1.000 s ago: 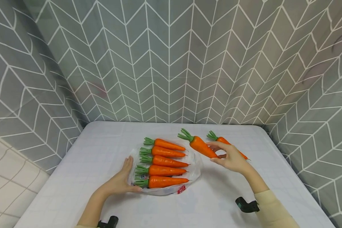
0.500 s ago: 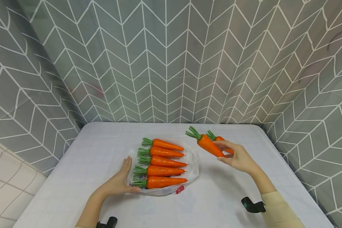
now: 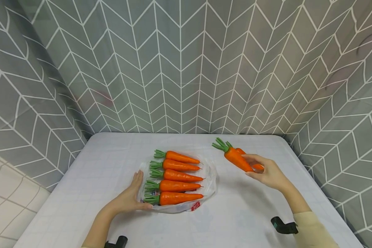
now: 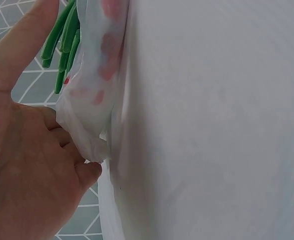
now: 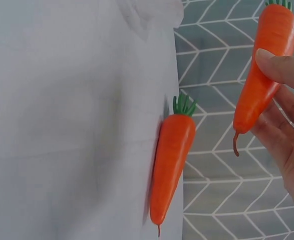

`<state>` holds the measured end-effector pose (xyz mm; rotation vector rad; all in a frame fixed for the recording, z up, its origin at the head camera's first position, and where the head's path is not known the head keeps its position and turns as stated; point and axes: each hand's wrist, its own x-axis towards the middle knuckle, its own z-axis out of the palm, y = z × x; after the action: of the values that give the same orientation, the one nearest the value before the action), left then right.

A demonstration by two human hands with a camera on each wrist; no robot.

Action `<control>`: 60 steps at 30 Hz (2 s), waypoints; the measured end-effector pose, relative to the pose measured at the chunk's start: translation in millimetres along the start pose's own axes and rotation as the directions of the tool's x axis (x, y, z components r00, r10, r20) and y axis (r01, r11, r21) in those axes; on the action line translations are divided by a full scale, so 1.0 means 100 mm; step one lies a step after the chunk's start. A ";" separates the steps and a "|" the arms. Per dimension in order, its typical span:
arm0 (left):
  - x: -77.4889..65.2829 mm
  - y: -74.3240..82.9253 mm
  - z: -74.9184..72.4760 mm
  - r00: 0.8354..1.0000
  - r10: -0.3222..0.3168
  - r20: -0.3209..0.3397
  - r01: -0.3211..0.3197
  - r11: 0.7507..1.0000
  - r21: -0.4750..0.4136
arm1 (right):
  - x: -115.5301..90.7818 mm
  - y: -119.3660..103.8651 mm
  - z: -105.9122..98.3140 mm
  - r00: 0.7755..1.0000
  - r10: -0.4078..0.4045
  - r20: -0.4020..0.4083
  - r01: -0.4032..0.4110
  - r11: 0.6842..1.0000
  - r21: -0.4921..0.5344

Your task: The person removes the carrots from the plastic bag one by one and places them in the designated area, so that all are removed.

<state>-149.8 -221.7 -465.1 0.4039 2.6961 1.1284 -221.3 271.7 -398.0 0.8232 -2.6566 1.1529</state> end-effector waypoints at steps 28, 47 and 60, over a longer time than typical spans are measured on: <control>-0.01 -0.01 0.01 1.000 -0.003 0.008 0.003 1.000 -0.012 | -0.12 0.61 0.09 0.996 0.093 0.004 -0.091 0.982 -0.166; -0.01 0.00 0.01 1.000 0.001 -0.005 -0.001 1.000 0.006 | -0.03 0.67 0.21 0.983 0.176 0.060 -0.146 0.932 -0.333; -0.02 0.01 0.00 1.000 -0.002 0.001 0.002 1.000 -0.001 | -0.01 0.72 0.25 0.987 0.164 -0.002 -0.152 0.913 -0.378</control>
<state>-147.6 -221.7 -464.1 0.4017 2.6944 1.1284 -256.2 294.9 -461.4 0.5670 -2.8764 0.6186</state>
